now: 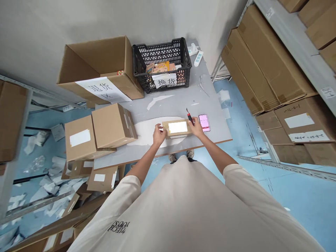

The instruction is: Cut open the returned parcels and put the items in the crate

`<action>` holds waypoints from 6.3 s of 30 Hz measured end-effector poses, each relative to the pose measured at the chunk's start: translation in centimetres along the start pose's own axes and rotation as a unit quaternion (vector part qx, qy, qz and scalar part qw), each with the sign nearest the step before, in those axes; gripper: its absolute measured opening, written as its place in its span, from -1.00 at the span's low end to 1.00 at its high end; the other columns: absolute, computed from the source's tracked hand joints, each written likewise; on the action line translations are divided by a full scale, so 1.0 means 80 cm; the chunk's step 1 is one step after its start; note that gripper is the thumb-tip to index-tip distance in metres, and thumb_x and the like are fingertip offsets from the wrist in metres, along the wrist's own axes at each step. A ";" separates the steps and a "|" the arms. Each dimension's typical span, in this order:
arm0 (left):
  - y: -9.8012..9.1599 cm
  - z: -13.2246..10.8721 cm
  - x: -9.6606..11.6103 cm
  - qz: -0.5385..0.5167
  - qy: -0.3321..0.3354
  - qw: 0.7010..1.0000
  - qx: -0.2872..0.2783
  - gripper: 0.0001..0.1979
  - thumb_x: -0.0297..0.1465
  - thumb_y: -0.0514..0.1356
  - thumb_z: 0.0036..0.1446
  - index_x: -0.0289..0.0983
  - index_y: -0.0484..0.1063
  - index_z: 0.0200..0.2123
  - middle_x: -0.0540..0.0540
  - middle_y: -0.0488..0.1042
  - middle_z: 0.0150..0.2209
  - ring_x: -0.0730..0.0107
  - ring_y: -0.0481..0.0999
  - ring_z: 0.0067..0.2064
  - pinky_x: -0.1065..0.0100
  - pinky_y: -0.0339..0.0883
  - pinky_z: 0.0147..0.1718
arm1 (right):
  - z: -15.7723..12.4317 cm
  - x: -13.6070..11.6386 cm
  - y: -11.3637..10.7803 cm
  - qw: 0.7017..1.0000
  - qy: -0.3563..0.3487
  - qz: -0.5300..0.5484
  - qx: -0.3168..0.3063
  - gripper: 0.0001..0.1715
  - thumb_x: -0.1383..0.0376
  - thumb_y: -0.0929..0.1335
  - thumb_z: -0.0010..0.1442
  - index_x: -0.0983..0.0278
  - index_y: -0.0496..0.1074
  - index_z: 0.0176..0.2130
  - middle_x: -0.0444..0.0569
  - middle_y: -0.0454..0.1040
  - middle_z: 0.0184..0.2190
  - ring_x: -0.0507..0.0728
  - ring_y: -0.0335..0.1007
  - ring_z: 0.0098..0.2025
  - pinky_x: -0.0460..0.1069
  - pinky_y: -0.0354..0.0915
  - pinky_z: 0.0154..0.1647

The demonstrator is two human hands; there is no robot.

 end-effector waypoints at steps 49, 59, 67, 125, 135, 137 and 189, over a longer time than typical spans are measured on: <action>0.025 -0.023 -0.024 0.047 0.134 0.989 0.041 -0.71 -0.28 0.19 0.48 -0.15 0.54 0.18 -0.30 0.60 0.17 -0.07 0.53 0.26 0.01 0.35 0.26 | 0.018 -0.159 0.047 0.814 -0.185 -0.455 -0.310 -0.51 0.00 0.30 0.56 0.12 0.75 0.10 0.09 0.75 0.04 0.29 0.63 0.03 0.03 0.35 -0.04; 0.017 -0.021 -0.006 0.086 0.159 0.983 -0.020 -0.37 -0.39 0.06 0.44 -0.11 0.23 0.54 -0.29 0.41 0.49 -0.13 0.20 0.59 -0.26 -0.06 0.50 | 0.026 -0.147 0.030 0.822 -0.142 -0.464 -0.298 -0.51 -0.04 0.34 0.50 0.14 0.78 0.01 0.19 0.74 -0.05 0.42 0.65 0.04 0.14 0.40 -0.02; 0.018 -0.020 -0.006 0.090 0.147 0.985 -0.007 -0.38 -0.37 0.08 0.45 -0.05 0.27 0.53 -0.27 0.43 0.48 -0.20 0.22 0.57 -0.37 -0.10 0.49 | 0.050 -0.114 -0.053 0.831 -0.086 -0.479 -0.269 -0.63 0.00 0.43 0.38 0.09 0.81 -0.08 0.17 0.75 -0.13 0.41 0.65 -0.02 0.14 0.39 -0.07; 0.075 -0.016 0.112 0.363 0.225 0.892 -0.149 -0.54 -0.25 0.29 0.44 -0.08 0.40 0.35 -0.24 0.45 0.33 -0.06 0.54 0.26 -0.06 0.23 0.42 | 0.035 0.039 -0.131 0.918 0.061 -0.067 -0.385 -0.41 -0.23 0.54 0.22 0.22 0.62 -0.17 -0.01 0.61 -0.37 0.11 0.42 -0.37 -0.03 0.27 -0.40; 0.078 -0.023 0.106 0.368 0.227 0.891 -0.138 -0.46 -0.32 0.28 0.43 -0.09 0.36 0.42 -0.25 0.45 0.35 -0.03 0.60 0.17 -0.05 0.15 0.46 | 0.026 0.048 -0.123 0.938 0.054 -0.063 -0.337 -0.47 -0.19 0.51 0.25 0.21 0.55 -0.23 -0.08 0.58 -0.42 0.09 0.36 -0.42 -0.05 0.21 -0.44; 0.079 -0.022 0.105 0.360 0.225 0.894 -0.141 -0.41 -0.32 0.28 0.42 -0.13 0.33 0.46 -0.29 0.45 0.35 -0.08 0.55 0.26 -0.05 0.15 0.46 | 0.022 0.051 -0.126 0.947 0.054 -0.050 -0.312 -0.46 -0.20 0.50 0.26 0.20 0.53 -0.23 -0.08 0.58 -0.43 0.11 0.39 -0.41 -0.04 0.26 -0.41; 0.041 -0.070 0.042 0.283 0.198 0.932 -0.111 -0.56 -0.36 0.00 0.55 -0.19 0.44 0.36 -0.28 0.51 0.27 0.04 0.58 0.21 0.08 0.48 0.20 | 0.077 -0.034 0.002 0.969 -0.117 -0.085 -0.199 -0.52 0.03 0.51 0.32 0.13 0.61 0.15 0.08 0.68 0.15 0.40 0.56 0.20 0.26 0.41 0.32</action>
Point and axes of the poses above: each hand's wrist, its own z-axis towards the middle knuckle, its own y-axis out of the palm, x = y × z, the point moved 3 cm from there along z, towards the middle knuckle
